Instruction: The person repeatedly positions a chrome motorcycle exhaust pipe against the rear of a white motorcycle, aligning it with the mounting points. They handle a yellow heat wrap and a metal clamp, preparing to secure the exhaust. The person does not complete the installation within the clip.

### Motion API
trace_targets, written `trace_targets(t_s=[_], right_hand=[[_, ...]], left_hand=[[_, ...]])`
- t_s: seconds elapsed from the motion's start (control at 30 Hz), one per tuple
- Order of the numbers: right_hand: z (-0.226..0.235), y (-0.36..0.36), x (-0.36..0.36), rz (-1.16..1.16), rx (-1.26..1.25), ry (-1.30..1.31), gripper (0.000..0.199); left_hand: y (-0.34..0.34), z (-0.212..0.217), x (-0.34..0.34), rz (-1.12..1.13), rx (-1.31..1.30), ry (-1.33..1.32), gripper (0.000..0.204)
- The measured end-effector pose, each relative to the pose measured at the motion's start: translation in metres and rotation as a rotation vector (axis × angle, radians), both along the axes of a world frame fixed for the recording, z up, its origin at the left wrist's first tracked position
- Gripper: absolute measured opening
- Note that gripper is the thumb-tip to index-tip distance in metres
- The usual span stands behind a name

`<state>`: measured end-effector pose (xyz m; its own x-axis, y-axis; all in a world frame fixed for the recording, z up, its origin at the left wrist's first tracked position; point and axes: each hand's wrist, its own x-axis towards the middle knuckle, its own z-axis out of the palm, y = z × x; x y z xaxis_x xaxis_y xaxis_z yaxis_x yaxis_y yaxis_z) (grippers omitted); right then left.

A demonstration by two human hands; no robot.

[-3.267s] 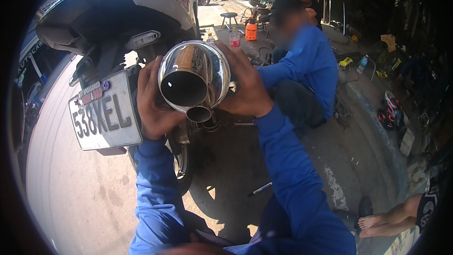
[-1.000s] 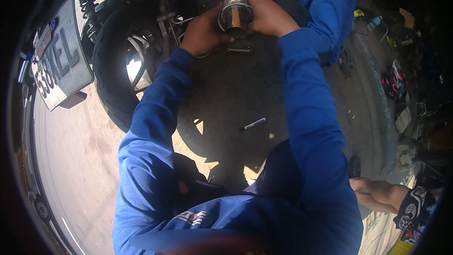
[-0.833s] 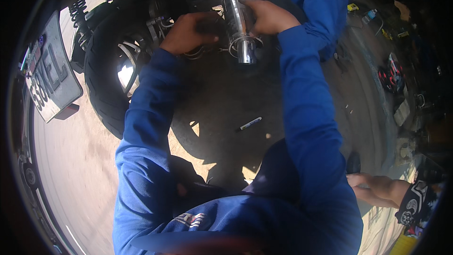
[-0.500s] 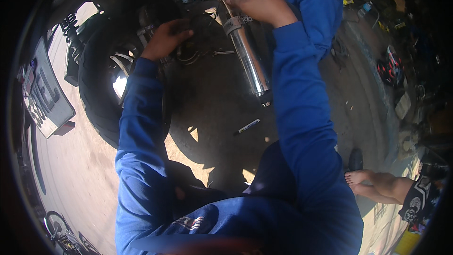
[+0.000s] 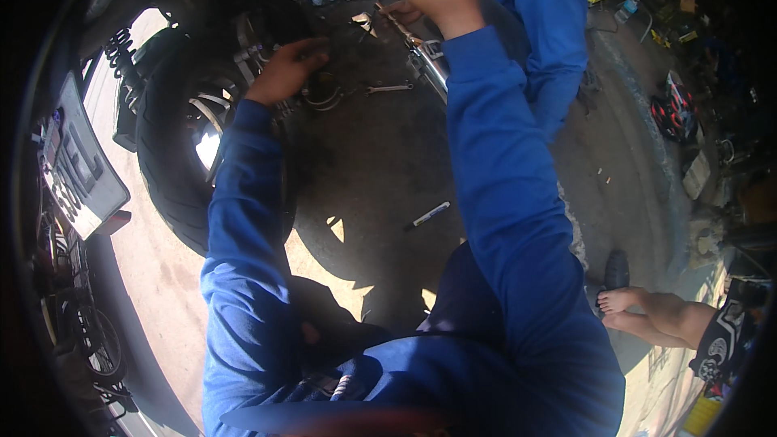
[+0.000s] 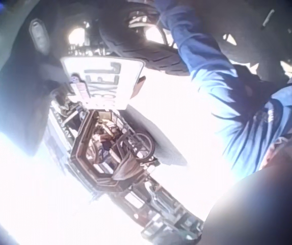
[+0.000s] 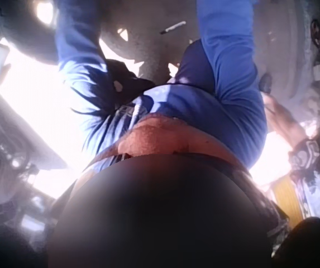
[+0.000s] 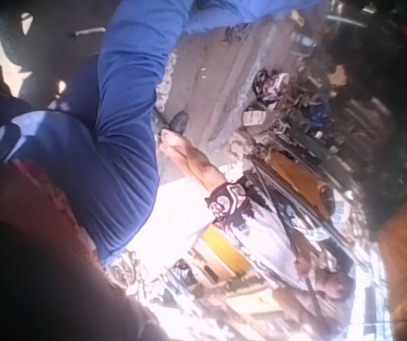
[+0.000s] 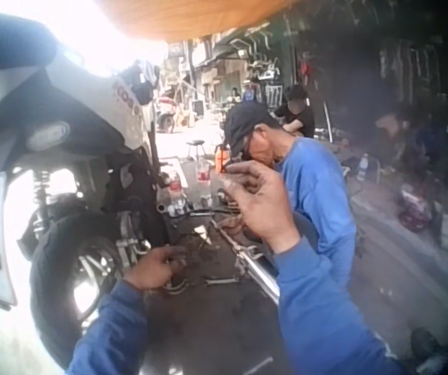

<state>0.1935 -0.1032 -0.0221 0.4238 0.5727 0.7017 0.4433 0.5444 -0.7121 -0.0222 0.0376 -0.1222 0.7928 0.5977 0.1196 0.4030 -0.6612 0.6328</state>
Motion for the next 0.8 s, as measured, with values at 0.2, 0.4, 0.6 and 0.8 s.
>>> trace_targets(t_s=[0.2, 0.4, 0.6, 0.8], right_hand=[[-0.007, 0.007, -0.005, 0.084, -0.096, 0.038, 0.016], [-0.018, 0.003, -0.015, 0.154, -0.69, -0.572, 0.061], [0.003, -0.001, -0.064, 0.386, -0.516, -0.475, 0.086], [0.033, -0.014, -0.124, 0.401, 0.003, -0.417, 0.092]], left_hand=[[-0.009, 0.003, 0.0, 0.019, -0.107, 0.032, 0.047], [-0.008, -0.002, 0.002, -0.073, 0.03, 0.0, 0.048], [-0.005, -0.011, 0.008, -0.132, 0.033, -0.132, 0.04], [0.001, -0.028, 0.015, -0.14, 0.069, -0.306, 0.038]])
